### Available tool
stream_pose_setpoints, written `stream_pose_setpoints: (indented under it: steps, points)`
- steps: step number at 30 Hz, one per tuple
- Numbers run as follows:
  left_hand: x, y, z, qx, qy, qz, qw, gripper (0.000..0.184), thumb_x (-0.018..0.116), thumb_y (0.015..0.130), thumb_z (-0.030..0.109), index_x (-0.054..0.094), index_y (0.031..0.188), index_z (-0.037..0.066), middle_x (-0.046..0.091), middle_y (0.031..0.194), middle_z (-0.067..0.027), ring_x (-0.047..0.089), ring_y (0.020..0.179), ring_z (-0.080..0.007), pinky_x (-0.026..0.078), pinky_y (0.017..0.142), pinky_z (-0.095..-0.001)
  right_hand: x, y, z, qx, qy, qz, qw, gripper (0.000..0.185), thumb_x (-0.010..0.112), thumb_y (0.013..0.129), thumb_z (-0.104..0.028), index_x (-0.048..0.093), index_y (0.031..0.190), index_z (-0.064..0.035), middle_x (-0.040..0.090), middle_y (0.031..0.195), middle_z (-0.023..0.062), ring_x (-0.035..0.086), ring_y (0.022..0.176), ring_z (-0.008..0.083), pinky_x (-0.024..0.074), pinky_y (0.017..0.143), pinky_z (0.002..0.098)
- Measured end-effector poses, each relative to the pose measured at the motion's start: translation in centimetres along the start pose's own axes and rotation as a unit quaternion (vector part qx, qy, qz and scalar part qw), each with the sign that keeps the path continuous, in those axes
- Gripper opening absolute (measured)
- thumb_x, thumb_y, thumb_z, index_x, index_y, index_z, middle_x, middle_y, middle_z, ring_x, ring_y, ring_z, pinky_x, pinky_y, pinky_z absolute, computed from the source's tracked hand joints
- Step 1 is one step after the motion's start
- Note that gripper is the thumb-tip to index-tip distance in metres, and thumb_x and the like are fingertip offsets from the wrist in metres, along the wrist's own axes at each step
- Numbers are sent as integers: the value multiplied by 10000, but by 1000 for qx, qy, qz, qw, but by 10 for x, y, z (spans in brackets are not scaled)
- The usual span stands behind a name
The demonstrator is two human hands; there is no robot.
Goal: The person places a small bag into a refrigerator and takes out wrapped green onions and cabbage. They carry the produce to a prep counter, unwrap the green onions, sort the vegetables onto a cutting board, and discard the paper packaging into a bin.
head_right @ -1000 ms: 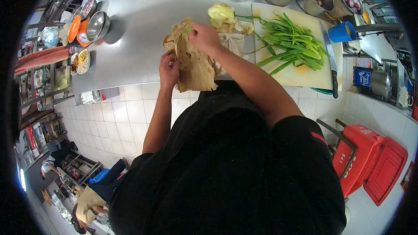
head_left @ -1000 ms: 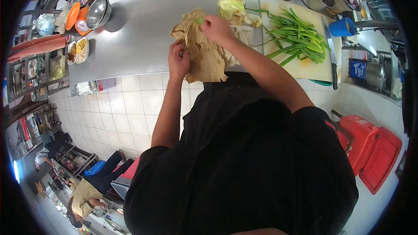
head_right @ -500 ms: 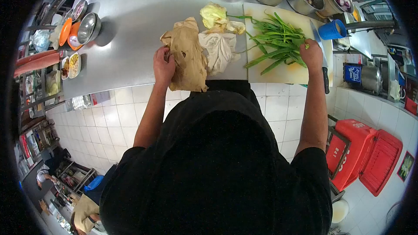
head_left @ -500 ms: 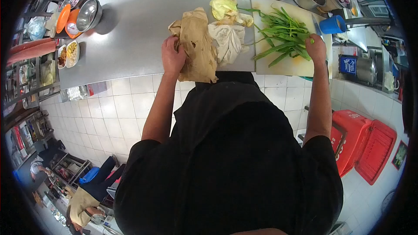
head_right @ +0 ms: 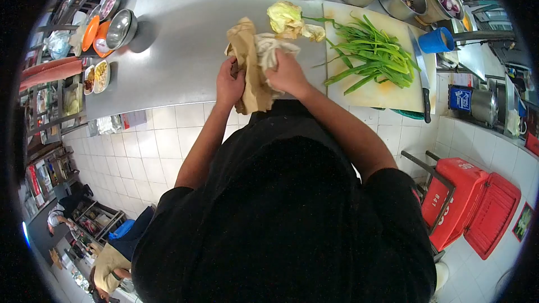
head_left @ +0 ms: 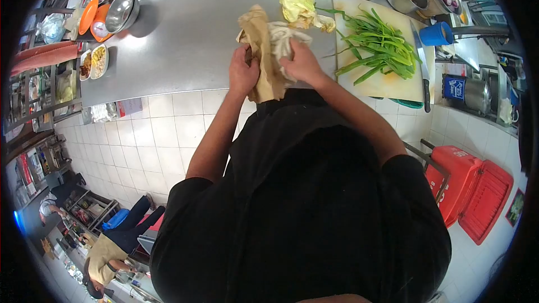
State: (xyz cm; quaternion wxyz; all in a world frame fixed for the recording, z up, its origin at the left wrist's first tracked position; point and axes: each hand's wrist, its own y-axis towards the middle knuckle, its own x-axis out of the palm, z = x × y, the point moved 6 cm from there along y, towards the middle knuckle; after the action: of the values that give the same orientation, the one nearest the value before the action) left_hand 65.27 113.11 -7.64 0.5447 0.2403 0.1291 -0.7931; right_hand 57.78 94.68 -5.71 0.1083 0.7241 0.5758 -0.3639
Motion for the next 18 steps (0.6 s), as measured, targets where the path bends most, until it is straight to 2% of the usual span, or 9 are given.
stream_pose_setpoints:
  steps: [2,3,6,9,11,12,14,15,18]
  points:
    - [3,-8,0,2,-49,8,999,414,636,815,42,546,1215,-7,617,1148,-204,619,1056,-361,498,911,-419,20,4,-9,-33,54,13,998,586,632,772,-190,513,1312,8,599,1186,289,577,1124,406,448,970,450]
    - [3,-10,0,-21,-128,-14,991,422,656,829,65,534,1225,-19,633,1117,-196,640,1035,-319,505,890,-393,25,6,-15,-50,80,18,995,576,622,769,-172,516,1304,12,612,1167,281,587,1110,407,456,956,451]
    - [-5,-21,-3,-60,-157,-12,986,411,615,887,32,501,1280,-12,648,1126,-127,634,1031,-217,509,893,-347,51,5,-30,-75,122,-77,987,565,604,762,-143,524,1297,21,645,1118,256,616,1059,404,477,911,449]
    - [-15,-34,-17,-124,-315,37,940,338,628,901,67,542,1216,-23,646,1094,-123,629,987,-199,512,848,-324,54,13,-31,-73,169,-134,974,460,594,766,-101,614,1210,18,686,1011,207,667,938,302,507,839,371]
    - [-24,-41,-34,-141,-326,65,933,305,606,919,56,554,1212,-10,648,1094,-99,627,975,-182,513,836,-309,36,13,-30,-45,222,-141,964,384,592,764,-80,665,1131,4,703,980,165,679,874,238,514,796,332]
    - [-30,-44,-38,-150,-333,76,928,290,595,927,50,559,1210,-4,649,1094,-87,627,970,-173,514,829,-302,24,15,-31,-70,204,-99,971,364,597,768,-95,671,1114,-8,702,972,173,679,874,265,517,798,350]
    - [-46,-54,-50,-250,-312,103,911,282,588,941,62,570,1217,10,653,1104,-82,630,953,-177,523,822,-309,-16,17,-18,-105,154,8,982,325,605,776,-123,684,1078,-32,701,956,191,678,876,319,522,800,387]
    - [-49,-54,-71,-214,-366,131,896,295,578,952,65,567,1244,23,653,1122,-82,633,954,-174,534,816,-321,-30,17,-9,-93,115,47,988,314,614,781,-128,681,1073,-31,687,969,196,666,910,332,522,820,410]
    - [-79,-46,-74,-178,-389,201,881,339,548,949,28,533,1288,20,643,1163,-122,652,992,-219,565,835,-348,-52,14,28,-132,-44,172,975,337,621,777,-116,669,1107,-69,655,993,165,645,966,341,516,848,419]
